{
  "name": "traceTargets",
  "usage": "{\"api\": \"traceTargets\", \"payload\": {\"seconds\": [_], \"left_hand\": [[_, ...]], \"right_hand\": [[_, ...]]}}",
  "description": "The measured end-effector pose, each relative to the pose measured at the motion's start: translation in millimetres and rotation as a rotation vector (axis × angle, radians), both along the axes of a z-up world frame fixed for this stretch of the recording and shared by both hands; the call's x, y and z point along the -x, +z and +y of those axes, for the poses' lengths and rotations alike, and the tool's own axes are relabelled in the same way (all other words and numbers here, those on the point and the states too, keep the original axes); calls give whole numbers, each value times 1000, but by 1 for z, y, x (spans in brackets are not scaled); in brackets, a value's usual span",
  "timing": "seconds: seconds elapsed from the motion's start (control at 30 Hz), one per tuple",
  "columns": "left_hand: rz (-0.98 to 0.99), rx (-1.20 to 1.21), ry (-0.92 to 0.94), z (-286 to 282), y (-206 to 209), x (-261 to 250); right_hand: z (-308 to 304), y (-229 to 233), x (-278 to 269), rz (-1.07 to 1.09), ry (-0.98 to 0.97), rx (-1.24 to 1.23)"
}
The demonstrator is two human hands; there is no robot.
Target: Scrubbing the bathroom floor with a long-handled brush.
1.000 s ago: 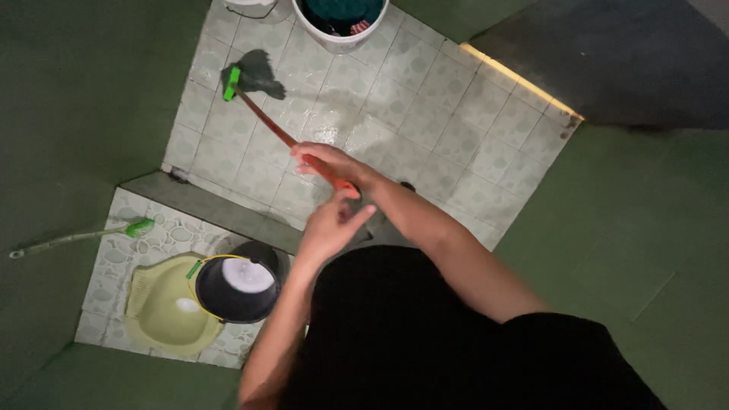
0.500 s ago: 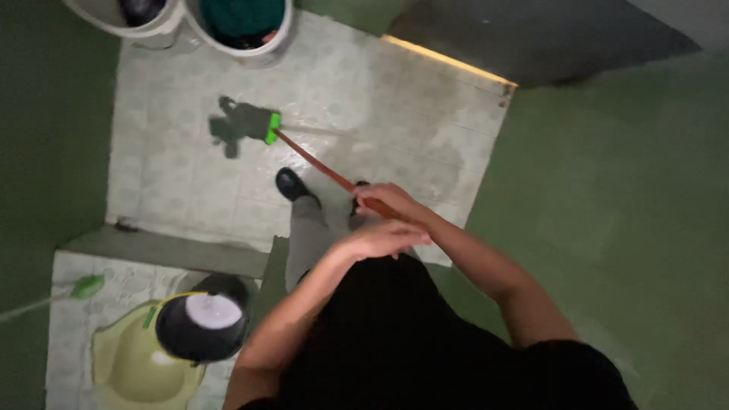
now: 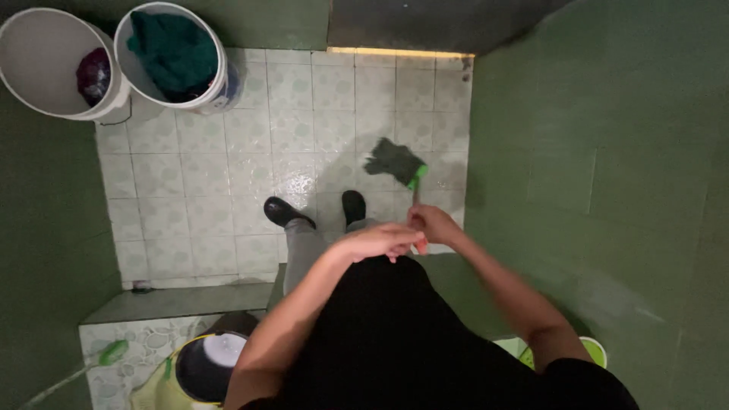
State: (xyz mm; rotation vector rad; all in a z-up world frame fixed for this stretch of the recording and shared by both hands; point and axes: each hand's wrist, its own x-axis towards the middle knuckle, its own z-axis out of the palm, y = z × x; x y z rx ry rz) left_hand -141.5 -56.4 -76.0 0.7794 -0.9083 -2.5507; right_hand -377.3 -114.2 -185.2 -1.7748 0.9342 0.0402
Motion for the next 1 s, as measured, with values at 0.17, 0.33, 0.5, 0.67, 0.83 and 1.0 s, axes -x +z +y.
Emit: {"api": "traceTargets", "payload": {"seconds": [0.17, 0.33, 0.5, 0.67, 0.83, 1.0], "left_hand": [[-351, -102, 228, 13, -29, -13], [-607, -110, 424, 58, -91, -32], [-758, -117, 609, 79, -84, -96], [-1120, 153, 738, 119, 19, -200], [-1404, 90, 757, 165, 107, -251], [-1480, 58, 949, 194, 176, -270]], "right_hand": [[6, -53, -6, -78, -142, -30], [46, -138, -36, 306, -274, 199], [62, -234, -121, 234, -311, 240], [80, -144, -270, 217, -194, 46], [111, -87, -390, 55, -62, 142], [138, -35, -481, -139, 161, 34]]}}
